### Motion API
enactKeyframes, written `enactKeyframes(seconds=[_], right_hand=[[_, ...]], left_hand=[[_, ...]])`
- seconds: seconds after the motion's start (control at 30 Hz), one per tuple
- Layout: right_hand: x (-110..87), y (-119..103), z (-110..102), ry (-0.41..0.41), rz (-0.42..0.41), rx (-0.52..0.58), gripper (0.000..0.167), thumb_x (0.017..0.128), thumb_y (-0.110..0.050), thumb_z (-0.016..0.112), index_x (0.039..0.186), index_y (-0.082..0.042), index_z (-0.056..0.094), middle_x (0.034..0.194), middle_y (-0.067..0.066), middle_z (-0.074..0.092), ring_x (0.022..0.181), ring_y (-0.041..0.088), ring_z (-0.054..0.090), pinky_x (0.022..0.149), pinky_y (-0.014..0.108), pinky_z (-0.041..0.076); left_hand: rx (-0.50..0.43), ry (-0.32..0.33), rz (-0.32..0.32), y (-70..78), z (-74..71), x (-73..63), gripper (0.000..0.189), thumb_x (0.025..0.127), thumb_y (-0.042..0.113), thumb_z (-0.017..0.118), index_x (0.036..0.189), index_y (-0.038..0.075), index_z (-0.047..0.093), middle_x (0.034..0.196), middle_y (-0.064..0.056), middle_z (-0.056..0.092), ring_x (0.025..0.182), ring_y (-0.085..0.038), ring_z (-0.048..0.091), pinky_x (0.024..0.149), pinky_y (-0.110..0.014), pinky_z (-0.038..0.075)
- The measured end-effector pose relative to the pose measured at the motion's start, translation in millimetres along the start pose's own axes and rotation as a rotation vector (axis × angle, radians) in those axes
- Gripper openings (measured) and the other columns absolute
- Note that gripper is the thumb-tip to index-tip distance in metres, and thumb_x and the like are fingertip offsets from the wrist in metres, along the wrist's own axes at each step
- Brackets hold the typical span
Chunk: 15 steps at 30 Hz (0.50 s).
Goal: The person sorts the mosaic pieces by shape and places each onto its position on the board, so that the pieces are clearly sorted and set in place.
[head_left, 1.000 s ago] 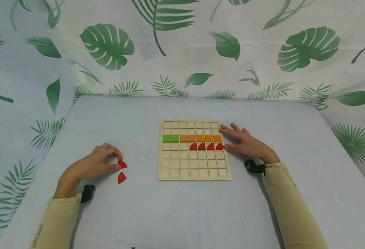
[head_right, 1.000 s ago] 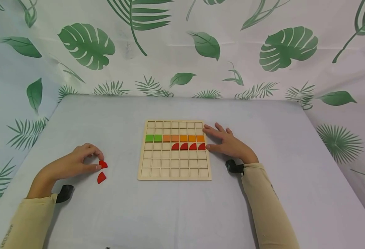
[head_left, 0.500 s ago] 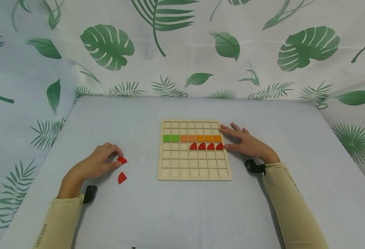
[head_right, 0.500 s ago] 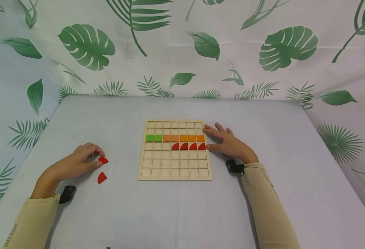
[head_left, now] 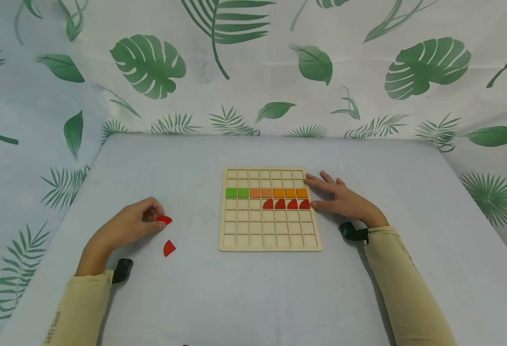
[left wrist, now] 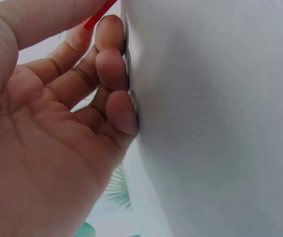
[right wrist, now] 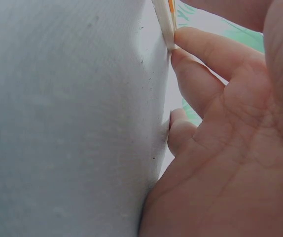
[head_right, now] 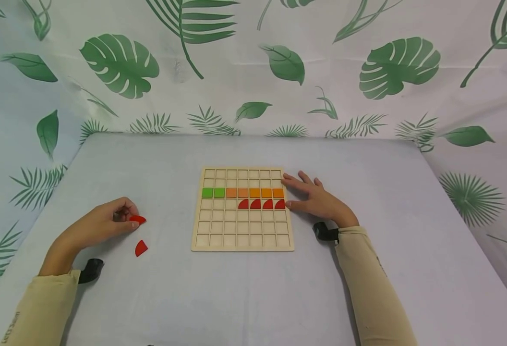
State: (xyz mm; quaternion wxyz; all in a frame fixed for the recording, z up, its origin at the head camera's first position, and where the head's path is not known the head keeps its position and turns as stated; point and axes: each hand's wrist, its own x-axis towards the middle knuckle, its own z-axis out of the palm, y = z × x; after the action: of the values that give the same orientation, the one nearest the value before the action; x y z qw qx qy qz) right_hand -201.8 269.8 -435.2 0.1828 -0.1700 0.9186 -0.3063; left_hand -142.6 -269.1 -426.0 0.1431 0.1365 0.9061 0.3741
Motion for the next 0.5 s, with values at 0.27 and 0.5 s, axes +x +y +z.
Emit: enactKeyframes(seconds=[0.27,0.5], right_hand=[[-0.7,-0.5,-0.1,-0.001,-0.006,-0.003,0.079,0.101,-0.034,0.075,0.168,-0.013,0.037,0.177,0.008,0.020,0.163,0.036,-0.008,0.124,0.061,-0.012],[-0.6,-0.9,0.0,-0.004,-0.006,0.000,0.080,0.101,-0.034,0.075,0.168,-0.013,0.037,0.178,0.008,0.019,0.163,0.036,-0.008,0.124,0.061,-0.012]], left_hand=[[-0.019,0.031,0.016,-0.4,-1.7,-0.7,0.013,0.101,0.010,0.073,0.108,0.008,0.063,0.097,-0.004,0.060,0.096,-0.024,0.054,0.080,-0.033,0.047],[-0.025,0.070,0.016,1.5,-2.9,-2.1,0.008,0.105,0.013,0.071,0.109,0.008,0.067,0.101,-0.004,0.065,0.099,-0.024,0.057,0.084,-0.030,0.049]])
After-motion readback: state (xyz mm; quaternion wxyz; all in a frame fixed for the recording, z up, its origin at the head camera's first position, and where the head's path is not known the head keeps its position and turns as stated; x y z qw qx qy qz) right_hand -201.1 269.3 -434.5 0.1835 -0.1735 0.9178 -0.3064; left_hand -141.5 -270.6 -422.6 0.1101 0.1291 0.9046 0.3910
